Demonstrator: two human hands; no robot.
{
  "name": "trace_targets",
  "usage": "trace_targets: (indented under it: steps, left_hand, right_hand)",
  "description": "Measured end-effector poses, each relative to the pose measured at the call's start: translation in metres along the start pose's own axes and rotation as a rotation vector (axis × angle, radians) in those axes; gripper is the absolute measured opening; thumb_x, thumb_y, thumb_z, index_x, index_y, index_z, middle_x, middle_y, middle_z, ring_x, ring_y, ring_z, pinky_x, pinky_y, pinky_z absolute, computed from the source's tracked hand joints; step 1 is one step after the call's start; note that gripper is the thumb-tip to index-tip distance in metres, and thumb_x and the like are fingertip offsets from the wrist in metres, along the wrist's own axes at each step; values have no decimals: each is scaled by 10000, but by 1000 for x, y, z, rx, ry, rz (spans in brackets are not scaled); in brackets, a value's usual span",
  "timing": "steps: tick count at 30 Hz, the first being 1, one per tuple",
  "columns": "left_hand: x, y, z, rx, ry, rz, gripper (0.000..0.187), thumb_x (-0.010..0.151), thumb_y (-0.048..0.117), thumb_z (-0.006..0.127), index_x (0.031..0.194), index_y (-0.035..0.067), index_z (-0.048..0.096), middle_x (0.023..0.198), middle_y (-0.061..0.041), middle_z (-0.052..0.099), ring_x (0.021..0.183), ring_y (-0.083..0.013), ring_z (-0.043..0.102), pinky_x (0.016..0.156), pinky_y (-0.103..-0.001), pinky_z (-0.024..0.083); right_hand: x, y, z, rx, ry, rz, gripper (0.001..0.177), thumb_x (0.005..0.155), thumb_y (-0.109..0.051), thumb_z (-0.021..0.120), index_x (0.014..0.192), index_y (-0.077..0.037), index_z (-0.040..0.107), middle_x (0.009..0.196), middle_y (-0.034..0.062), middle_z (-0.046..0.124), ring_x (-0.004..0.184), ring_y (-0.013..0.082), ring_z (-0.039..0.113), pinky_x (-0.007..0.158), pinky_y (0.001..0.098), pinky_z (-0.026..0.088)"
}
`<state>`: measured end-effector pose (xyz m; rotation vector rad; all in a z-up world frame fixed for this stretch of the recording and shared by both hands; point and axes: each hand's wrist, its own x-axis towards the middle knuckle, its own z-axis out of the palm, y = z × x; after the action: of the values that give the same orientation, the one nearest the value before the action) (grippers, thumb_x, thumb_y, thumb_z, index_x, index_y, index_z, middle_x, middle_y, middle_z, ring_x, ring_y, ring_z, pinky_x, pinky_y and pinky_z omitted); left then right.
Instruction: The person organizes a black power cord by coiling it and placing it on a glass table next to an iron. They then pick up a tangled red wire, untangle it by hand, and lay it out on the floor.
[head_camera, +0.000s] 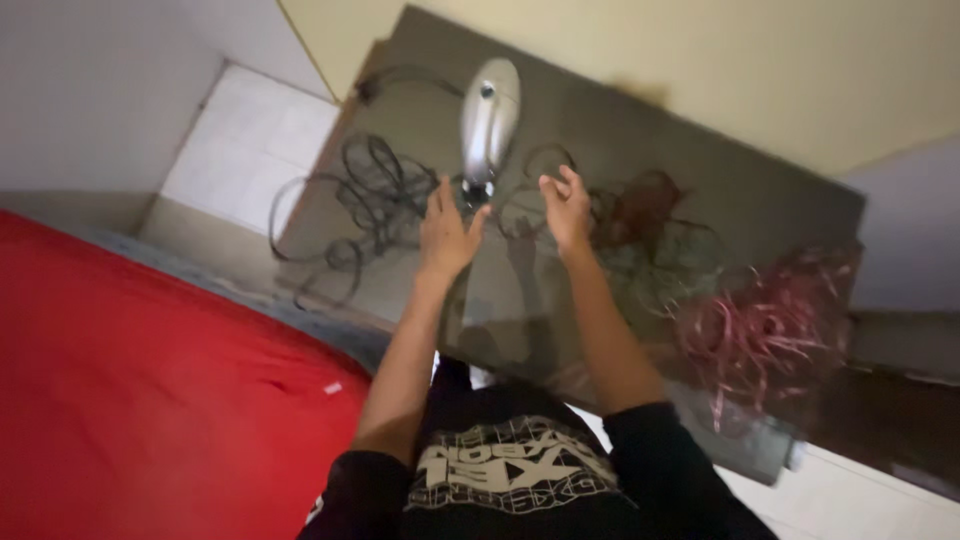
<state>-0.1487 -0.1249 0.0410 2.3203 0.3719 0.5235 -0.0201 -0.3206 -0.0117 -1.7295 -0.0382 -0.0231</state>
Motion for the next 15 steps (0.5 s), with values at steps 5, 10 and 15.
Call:
trace_targets:
  steps: [5, 10, 15]
  left_hand:
    - [-64, 42, 21, -296, 35, 0, 732, 975, 338, 706, 1507, -46, 384, 1452, -281, 500, 1342, -444, 503, 1096, -442, 434]
    - [-127, 51, 41, -251, -8, -19, 684, 977, 340, 695, 1491, -26, 432, 1426, -252, 536, 1328, -423, 524, 1103, -440, 447]
    - [-179, 33, 58, -236, -74, -52, 679, 961, 336, 683, 1496, -3, 438, 1393, -212, 561, 1223, -384, 609, 1020, -446, 480]
  right_hand:
    - [-67, 5, -63, -96, 39, 13, 578, 974, -265, 696, 1455, -20, 491, 1375, 170, 635, 1224, 246, 626, 1023, 364, 488]
    - [-102, 57, -115, -176, 56, -47, 600, 963, -257, 710, 1463, -17, 482, 1436, 210, 591, 1298, 314, 596, 1086, 415, 464]
    - [-127, 106, -133, -134, 82, -79, 603, 955, -253, 734, 1449, -5, 492, 1414, 233, 604, 1296, 317, 614, 1101, 414, 475]
